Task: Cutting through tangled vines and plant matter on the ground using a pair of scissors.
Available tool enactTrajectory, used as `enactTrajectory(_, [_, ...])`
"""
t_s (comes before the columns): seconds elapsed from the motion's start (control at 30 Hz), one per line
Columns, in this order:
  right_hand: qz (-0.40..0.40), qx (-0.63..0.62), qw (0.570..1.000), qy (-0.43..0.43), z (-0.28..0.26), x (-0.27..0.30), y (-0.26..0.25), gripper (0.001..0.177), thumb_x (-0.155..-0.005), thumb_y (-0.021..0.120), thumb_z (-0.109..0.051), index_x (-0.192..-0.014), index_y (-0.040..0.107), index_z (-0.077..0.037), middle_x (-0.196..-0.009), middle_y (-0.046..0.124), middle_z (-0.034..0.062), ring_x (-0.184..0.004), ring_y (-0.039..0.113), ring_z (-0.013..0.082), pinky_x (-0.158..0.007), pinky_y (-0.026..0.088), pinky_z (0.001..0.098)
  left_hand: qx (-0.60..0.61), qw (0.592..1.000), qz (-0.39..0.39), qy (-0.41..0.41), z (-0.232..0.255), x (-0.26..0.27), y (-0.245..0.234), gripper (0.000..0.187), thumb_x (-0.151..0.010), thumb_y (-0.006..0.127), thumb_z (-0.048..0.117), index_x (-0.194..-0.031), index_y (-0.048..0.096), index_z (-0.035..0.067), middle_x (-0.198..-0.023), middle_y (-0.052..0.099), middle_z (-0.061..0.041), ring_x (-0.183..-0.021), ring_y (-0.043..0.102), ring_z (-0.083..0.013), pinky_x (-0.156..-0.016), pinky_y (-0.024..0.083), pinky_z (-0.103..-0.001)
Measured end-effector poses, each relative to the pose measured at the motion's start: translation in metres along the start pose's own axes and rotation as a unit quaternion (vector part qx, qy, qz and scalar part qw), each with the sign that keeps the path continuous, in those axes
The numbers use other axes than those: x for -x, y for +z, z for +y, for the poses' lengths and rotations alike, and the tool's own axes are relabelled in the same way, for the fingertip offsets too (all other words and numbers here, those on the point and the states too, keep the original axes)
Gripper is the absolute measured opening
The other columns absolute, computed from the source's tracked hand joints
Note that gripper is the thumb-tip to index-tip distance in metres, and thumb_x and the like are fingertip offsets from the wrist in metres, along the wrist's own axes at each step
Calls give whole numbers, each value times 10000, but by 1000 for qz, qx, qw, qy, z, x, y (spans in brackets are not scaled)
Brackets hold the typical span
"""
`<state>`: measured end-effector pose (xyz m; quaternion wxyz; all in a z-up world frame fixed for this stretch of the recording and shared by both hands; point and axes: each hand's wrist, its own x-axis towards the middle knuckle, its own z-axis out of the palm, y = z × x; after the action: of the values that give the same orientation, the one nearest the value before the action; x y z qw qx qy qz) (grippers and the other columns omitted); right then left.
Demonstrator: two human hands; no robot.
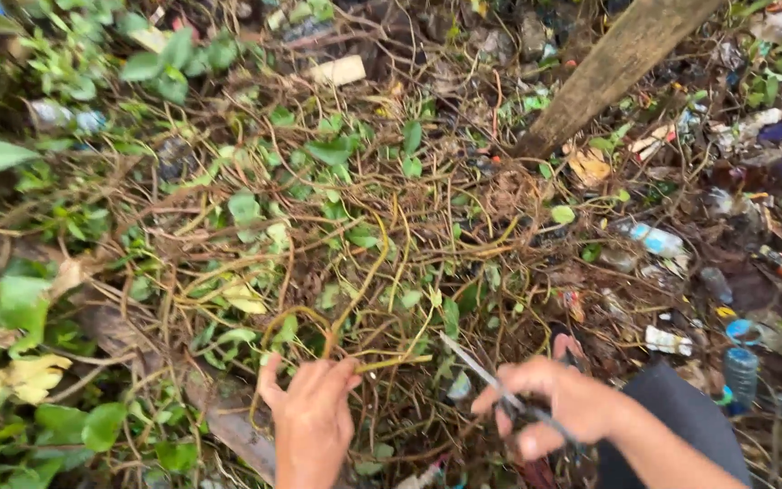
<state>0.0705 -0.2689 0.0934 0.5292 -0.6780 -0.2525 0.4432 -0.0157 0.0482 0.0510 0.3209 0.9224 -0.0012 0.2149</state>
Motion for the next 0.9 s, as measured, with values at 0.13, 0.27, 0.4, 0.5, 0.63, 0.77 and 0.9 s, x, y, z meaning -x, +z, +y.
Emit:
enactTrajectory(0.13, [-4, 78, 994, 75, -27, -10, -18, 607, -706, 836, -606, -1108, 841, -151, -855, 709, 16, -746, 713, 158, -773, 556, 330, -18, 998, -53, 42, 0, -6, -6, 274, -799, 715, -7, -987, 771, 185, -866, 730, 67, -843, 676, -167, -1109, 215, -552])
enactTrajectory(0.27, [39, 126, 988, 81, -29, -28, -3, 306, -723, 907, -422, -898, 881, -172, -778, 674, -14, -693, 608, 129, -707, 498, 306, -16, 993, -95, 61, 7, -11, -4, 390, -734, 651, -115, -964, 765, 179, -801, 693, 68, -813, 640, -191, -1097, 195, -626])
enactTrajectory(0.4, [122, 119, 985, 11, 14, -23, 19, 262, -737, 943, -340, -891, 871, -141, -692, 638, -26, -590, 571, 102, -555, 476, 272, -12, 998, -46, 31, 12, -12, -7, 157, -887, 677, 53, -969, 724, 178, -783, 637, 58, -809, 635, -191, -1110, 187, -553])
enactTrajectory(0.5, [195, -20, 981, 0, 53, -12, 36, 236, -807, 854, -176, -997, 825, -38, -790, 862, 70, -648, 817, 155, -584, 699, 281, 17, 998, 48, -48, 9, -10, -7, 98, -928, 686, 161, -952, 780, 153, -965, 754, 38, -950, 699, -166, -1091, 241, -457])
enactTrajectory(0.63, [158, -205, 960, 105, 101, 11, 65, 572, -815, 761, -441, -1301, 685, -149, -973, 716, 43, -924, 678, 229, -870, 524, 511, 244, 901, 164, -318, 16, -19, -26, 134, -971, 625, 124, -1028, 740, 87, -1046, 678, -66, -1039, 676, -218, -928, 573, -421])
enactTrajectory(0.77, [50, -362, 909, 201, 71, 8, 96, 614, -853, 745, -484, -1366, 655, -159, -1099, 616, 89, -835, 618, 245, -866, 541, 567, 498, 733, 316, -338, -17, 9, -11, 220, -1045, 528, 63, -1190, 642, -57, -1114, 688, -199, -986, 738, -378, -1027, 622, -472])
enactTrajectory(0.9, [2, -250, 944, 216, 14, -34, 93, 655, -821, 705, -639, -1377, 631, -301, -1322, 516, 21, -1197, 623, 260, -1090, 491, 626, 477, 753, 303, -337, -18, 22, -6, 216, -1051, 490, 11, -1192, 631, -74, -1153, 681, -259, -1090, 710, -377, -1063, 590, -396])
